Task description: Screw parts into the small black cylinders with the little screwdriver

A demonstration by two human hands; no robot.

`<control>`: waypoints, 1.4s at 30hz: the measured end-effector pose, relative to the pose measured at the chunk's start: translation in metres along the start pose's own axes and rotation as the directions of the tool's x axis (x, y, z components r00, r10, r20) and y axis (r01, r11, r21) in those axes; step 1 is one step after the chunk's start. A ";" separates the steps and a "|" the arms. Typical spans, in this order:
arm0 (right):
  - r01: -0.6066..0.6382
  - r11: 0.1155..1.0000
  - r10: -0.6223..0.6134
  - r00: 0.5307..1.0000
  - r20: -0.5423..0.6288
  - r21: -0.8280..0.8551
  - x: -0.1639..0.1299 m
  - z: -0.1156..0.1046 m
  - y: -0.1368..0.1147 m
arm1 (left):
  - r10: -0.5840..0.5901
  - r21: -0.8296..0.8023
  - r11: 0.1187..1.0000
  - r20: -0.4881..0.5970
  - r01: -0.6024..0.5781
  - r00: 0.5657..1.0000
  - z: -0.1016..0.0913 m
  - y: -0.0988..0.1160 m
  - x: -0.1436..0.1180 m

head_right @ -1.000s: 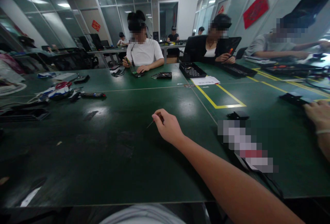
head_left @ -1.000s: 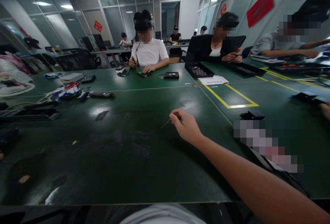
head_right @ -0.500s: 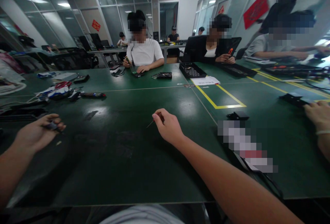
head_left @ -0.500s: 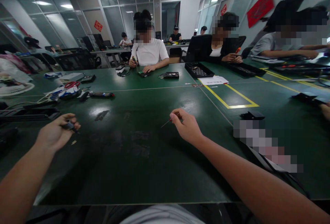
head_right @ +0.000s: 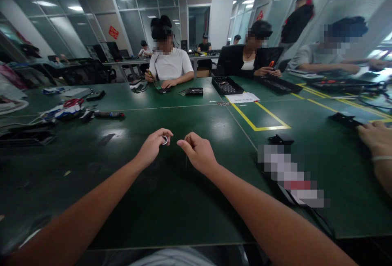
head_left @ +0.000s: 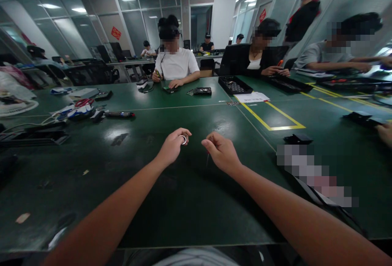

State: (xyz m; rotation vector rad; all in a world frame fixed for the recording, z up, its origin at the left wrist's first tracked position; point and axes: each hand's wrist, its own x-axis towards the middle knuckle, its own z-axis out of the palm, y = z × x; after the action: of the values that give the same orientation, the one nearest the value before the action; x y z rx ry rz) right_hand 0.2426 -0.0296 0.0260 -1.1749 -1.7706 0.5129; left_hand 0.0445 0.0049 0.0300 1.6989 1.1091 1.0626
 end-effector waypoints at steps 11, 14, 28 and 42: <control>0.038 0.999 -0.036 0.998 -0.049 0.037 -0.005 -0.001 -0.005 | 0.132 0.290 0.947 0.039 -0.138 0.990 0.005 -0.026 -0.019; 0.032 0.987 -0.005 0.986 -0.170 0.155 -0.006 -0.001 -0.004 | 0.182 0.300 0.934 0.062 -0.192 0.981 0.004 -0.026 -0.016; 0.004 0.997 0.016 0.971 -0.239 0.083 -0.005 0.001 0.000 | 0.135 0.271 0.951 0.070 -0.149 0.988 0.005 -0.031 -0.016; 0.033 0.995 -0.018 0.986 -0.165 0.093 -0.007 0.000 -0.001 | 0.115 0.281 0.951 0.077 -0.132 0.990 0.003 -0.028 -0.017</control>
State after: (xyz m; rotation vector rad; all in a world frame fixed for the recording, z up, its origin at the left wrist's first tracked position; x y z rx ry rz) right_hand 0.2428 -0.0360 0.0232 -1.0947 -1.6008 0.4667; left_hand 0.0364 -0.0042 -0.0003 2.0382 1.1742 0.9557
